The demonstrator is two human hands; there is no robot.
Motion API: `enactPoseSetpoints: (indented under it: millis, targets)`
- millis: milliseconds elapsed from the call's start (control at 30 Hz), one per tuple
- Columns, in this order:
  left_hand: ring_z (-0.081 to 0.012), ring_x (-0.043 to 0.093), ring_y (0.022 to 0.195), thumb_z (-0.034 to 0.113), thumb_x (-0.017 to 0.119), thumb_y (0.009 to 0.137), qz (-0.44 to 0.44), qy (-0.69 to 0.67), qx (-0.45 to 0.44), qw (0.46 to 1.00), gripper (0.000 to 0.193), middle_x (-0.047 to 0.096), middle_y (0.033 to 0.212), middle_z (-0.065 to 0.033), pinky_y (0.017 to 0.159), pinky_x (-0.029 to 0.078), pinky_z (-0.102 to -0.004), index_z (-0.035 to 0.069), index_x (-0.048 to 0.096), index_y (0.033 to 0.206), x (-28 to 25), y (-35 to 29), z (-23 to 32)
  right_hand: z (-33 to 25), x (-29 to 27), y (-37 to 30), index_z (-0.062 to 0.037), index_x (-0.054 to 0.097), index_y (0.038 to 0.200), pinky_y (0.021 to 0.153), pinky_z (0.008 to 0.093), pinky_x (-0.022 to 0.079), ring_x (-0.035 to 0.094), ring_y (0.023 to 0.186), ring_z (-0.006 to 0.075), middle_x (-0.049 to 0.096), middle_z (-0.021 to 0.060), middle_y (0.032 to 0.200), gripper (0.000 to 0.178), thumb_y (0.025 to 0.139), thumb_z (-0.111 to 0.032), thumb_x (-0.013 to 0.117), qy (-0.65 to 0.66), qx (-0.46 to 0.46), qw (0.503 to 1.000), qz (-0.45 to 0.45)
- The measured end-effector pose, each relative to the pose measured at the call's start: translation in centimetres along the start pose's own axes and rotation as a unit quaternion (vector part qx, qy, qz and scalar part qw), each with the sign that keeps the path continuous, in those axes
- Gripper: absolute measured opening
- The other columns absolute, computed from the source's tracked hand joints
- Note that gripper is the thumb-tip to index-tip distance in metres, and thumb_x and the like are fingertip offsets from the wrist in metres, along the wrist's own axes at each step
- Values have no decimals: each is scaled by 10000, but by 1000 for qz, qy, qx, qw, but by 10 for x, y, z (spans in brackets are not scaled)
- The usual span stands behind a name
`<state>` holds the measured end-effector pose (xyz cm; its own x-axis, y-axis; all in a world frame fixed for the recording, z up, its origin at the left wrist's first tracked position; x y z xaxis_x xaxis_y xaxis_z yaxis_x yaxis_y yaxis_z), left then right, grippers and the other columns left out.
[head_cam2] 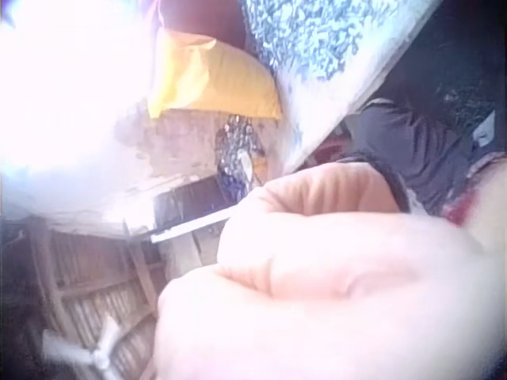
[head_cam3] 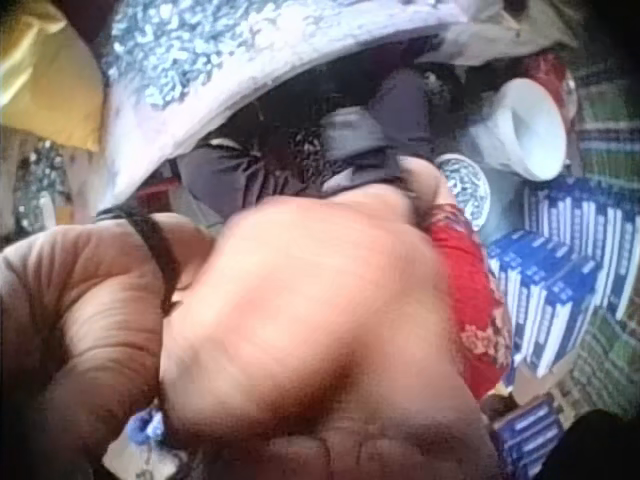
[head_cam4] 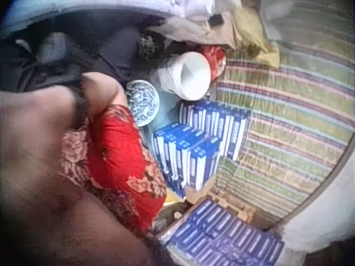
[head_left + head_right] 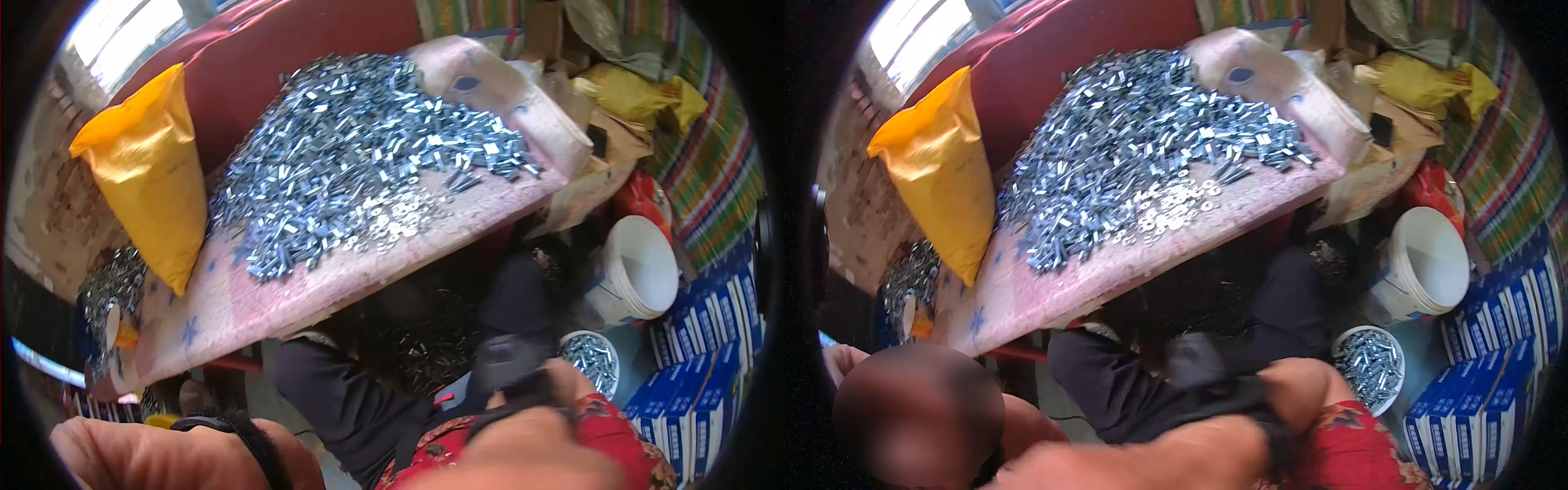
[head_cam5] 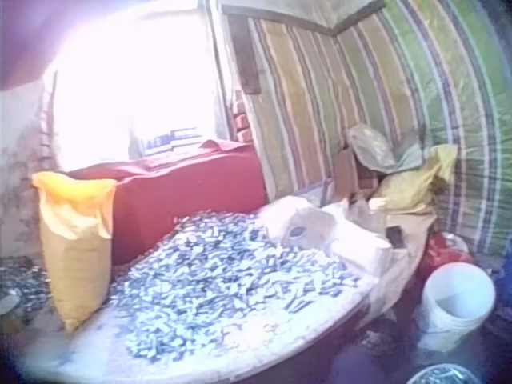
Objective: Manually assembling washers and nuts onto long metal bolts at a workstation.
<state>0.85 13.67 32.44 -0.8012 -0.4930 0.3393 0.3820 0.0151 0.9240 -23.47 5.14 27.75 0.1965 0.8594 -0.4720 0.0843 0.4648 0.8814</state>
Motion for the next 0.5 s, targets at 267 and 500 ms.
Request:
enactPoseSetpoints:
  millis: [267, 500]
  targets:
    - [-211, 509, 758, 179, 522, 809, -4, 53, 17, 998, 267, 573, 922, -133, 749, 410, -304, -42, 523, 959, -11, 12, 32, -7, -26, 6, -9, 461, 983, 517, 298, 445, 536, 603, 203, 550, 105, 752, 388, 771, -302, 601, -3, -19, 999, 37]
    - [-214, 511, 770, 176, 520, 813, 14, 60, 49, 997, 262, 570, 926, -133, 756, 413, -309, -40, 520, 960, -9, 8, 59, -17, -28, -3, -2, 469, 954, 527, 305, 450, 541, 608, 210, 553, 108, 749, 367, 771, -295, 595, 23, -21, 999, 26]
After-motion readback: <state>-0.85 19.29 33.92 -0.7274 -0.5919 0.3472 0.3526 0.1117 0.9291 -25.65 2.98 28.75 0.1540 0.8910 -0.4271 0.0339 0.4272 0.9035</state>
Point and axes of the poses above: each hand's wrist, its own y-axis towards the middle knuckle, its own x-axis out of the palm, z = x × y, the point moved 9 cm from there along y, towards the middle knuckle
